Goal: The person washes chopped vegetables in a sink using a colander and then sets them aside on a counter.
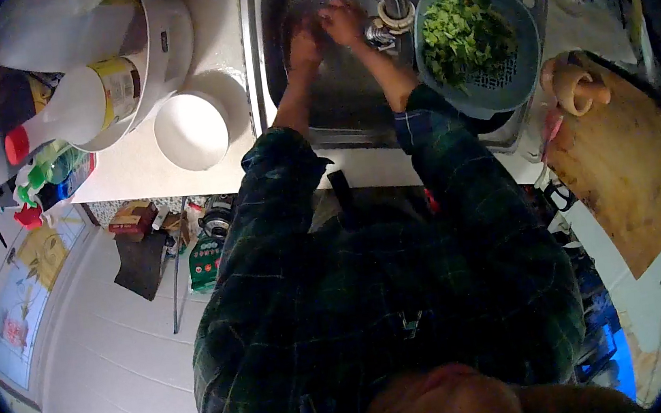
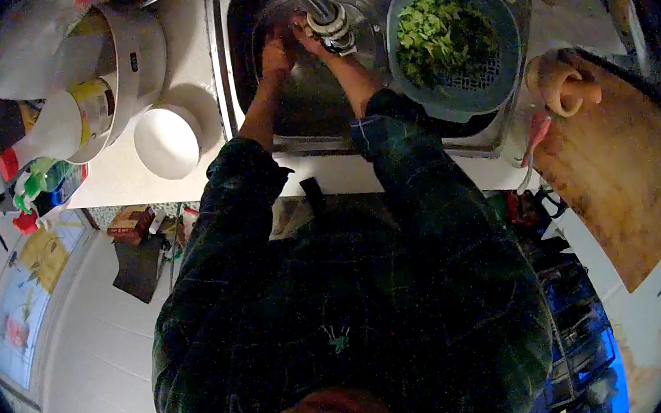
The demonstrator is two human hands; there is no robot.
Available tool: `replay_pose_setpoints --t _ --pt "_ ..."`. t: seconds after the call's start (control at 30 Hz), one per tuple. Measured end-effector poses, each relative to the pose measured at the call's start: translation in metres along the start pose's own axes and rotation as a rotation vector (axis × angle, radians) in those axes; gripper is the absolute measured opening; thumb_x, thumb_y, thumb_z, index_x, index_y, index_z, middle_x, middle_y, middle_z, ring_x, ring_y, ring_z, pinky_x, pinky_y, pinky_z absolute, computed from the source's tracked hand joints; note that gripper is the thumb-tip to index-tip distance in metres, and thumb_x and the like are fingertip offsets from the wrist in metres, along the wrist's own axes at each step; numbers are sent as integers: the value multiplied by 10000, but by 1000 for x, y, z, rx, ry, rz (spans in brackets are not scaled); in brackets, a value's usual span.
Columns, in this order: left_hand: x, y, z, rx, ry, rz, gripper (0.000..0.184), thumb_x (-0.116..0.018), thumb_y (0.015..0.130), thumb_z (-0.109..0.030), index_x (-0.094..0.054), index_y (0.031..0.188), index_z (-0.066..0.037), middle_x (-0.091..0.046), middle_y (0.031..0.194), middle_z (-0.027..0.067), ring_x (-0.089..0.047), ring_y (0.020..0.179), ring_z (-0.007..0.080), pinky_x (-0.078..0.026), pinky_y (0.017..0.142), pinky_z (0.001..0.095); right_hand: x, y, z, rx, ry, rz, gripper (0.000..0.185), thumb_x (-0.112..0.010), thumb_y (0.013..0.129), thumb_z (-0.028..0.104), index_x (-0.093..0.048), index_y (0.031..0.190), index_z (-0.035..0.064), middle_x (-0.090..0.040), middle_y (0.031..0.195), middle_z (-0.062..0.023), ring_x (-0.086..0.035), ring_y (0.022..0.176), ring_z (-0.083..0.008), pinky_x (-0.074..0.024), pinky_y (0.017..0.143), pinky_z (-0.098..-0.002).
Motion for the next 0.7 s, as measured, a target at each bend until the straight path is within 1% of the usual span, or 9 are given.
replay_pose_setpoints --t 0.13,0.23,0.27,0.3,0.33,0.4,0.43,0.5,0.7 --pt "-44 -5 8 87 -139 105 395 -555 720 -88 -527 1111 -40 -510 1114 234 -540 936 378 -449 773 430 34 -37 -52 -66 -777 266 259 -632 728 274 -622 887 70 -599 821 -141 -579 759 -268 -448 695 -377" --pt "-94 -36 41 255 -826 -77 257 -533 785 -245 -608 958 -70 -599 951 129 -578 910 294 -451 753 393 39 -84 30 -703 -861 -61 269 -592 778 268 -613 933 49 -600 890 -158 -566 851 -277 -426 776 -356" --pt "-79 -43 18 250 -825 -75 257 -533 785 -245 -608 958 -70 -599 951 129 -578 910 294 -451 753 393 39 -98 41 -810 -820 -124 274 -579 795 266 -609 949 42 -601 912 -164 -561 881 -279 -419 803 -348" --pt "-50 -55 -29 223 -226 128 238 -523 793 -237 -610 941 -73 -597 934 126 -581 895 264 -453 740 369 38 -111 48 -895 -743 -193 278 -566 812 264 -606 964 35 -601 935 -169 -557 912 -282 -412 830 -341" --pt "-36 -63 -54 182 379 310 221 -513 802 -230 -611 925 -75 -595 918 123 -584 881 234 -455 727 344 32 -116 53 -897 -617 -229 275 -562 813 261 -606 969 38 -601 943 -158 -557 913 -275 -412 832 -338" --pt "-98 -78 1 436 -84 287 181 -495 794 -172 -613 887 -71 -589 911 109 -568 832 204 -450 706 302 21 -129 57 -905 -239 -331 268 -550 818 251 -606 982 47 -600 966 -123 -556 915 -252 -415 837 -327" --pt "-117 -84 14 489 -871 4 170 -485 799 -141 -607 890 -65 -586 880 95 -560 807 187 -448 694 289 16 -138 58 -902 14 -388 264 -542 821 245 -606 991 54 -600 982 -100 -556 916 -237 -417 841 -320" --pt "-88 -97 -20 745 -1425 -240 116 -462 837 -15 -570 878 -22 -602 807 71 -569 746 141 -477 674 266 5 -154 63 -860 530 -489 259 -526 827 232 -607 1009 66 -599 1013 -54 -555 919 -207 -421 848 -306" --pt "25 -121 -182 326 -957 -50 343 -404 839 -5 -487 1171 -12 -605 922 108 -569 815 171 -454 770 272 17 -152 233 -482 419 -466 246 -474 848 110 -567 1068 52 -570 1071 -34 -542 901 -156 -422 837 -286"
Point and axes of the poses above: each hand's wrist, its own y-axis towards the middle knuckle, its own x-axis out of the back of the hand, z = x × y, the point moved 7 cm from there along y, towards the middle knuckle
